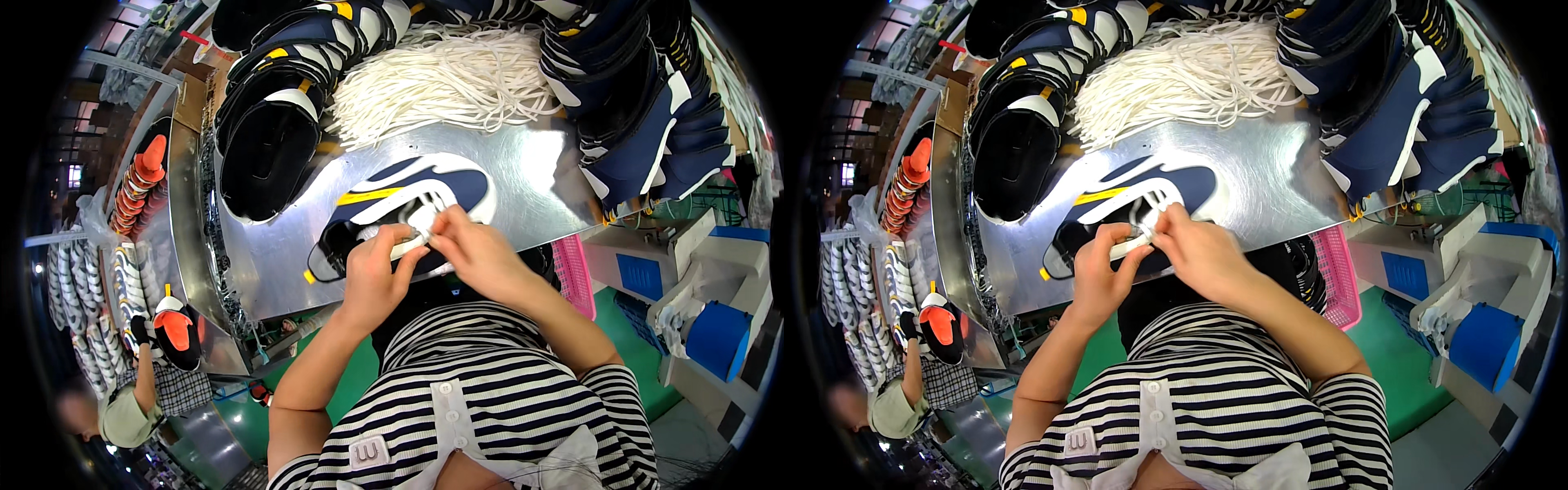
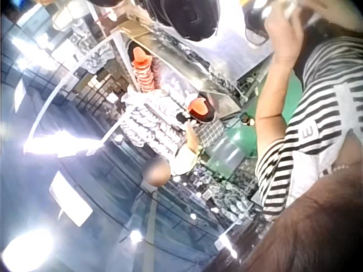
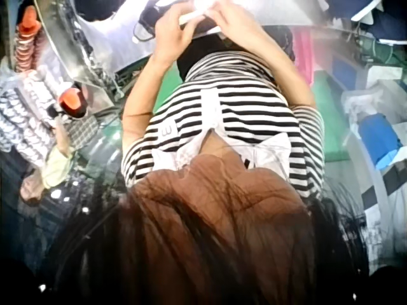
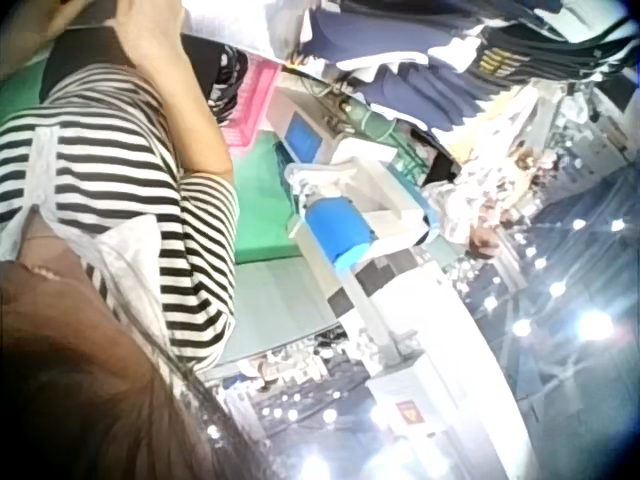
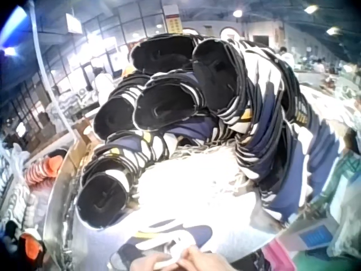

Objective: The person laces a blue and white sneaker with white shoelaces. They thread the laces through the eyelets, pull them tight, and tie a knot. The person then moves the finished shoe aside and picks up another shoe to repeat the process.

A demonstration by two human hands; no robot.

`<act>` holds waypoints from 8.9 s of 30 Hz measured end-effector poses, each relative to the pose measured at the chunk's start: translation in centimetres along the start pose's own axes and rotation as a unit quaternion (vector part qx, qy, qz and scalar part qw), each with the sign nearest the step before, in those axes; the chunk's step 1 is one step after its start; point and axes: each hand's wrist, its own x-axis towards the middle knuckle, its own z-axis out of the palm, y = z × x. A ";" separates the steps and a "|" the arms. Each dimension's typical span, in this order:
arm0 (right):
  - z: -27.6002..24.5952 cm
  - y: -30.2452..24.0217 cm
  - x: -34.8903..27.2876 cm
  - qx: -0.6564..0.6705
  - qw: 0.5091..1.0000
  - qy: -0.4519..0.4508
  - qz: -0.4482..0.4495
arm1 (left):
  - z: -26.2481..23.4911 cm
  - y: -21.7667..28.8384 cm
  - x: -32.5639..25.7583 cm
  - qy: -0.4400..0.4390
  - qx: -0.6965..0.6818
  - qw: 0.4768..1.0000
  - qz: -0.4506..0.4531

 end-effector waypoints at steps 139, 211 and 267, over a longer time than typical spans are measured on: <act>-1.7 1.3 -1.8 0.110 0.991 0.077 -0.028 | 0.7 0.4 3.6 -0.054 0.098 0.992 -0.066; -1.7 -3.1 1.3 -0.114 0.988 -0.091 -0.047 | -0.7 0.8 -1.1 0.007 0.171 0.958 0.231; 0.2 -2.3 1.2 -0.225 0.959 0.049 -0.164 | 0.1 -0.2 -0.8 0.085 -0.089 0.976 -0.178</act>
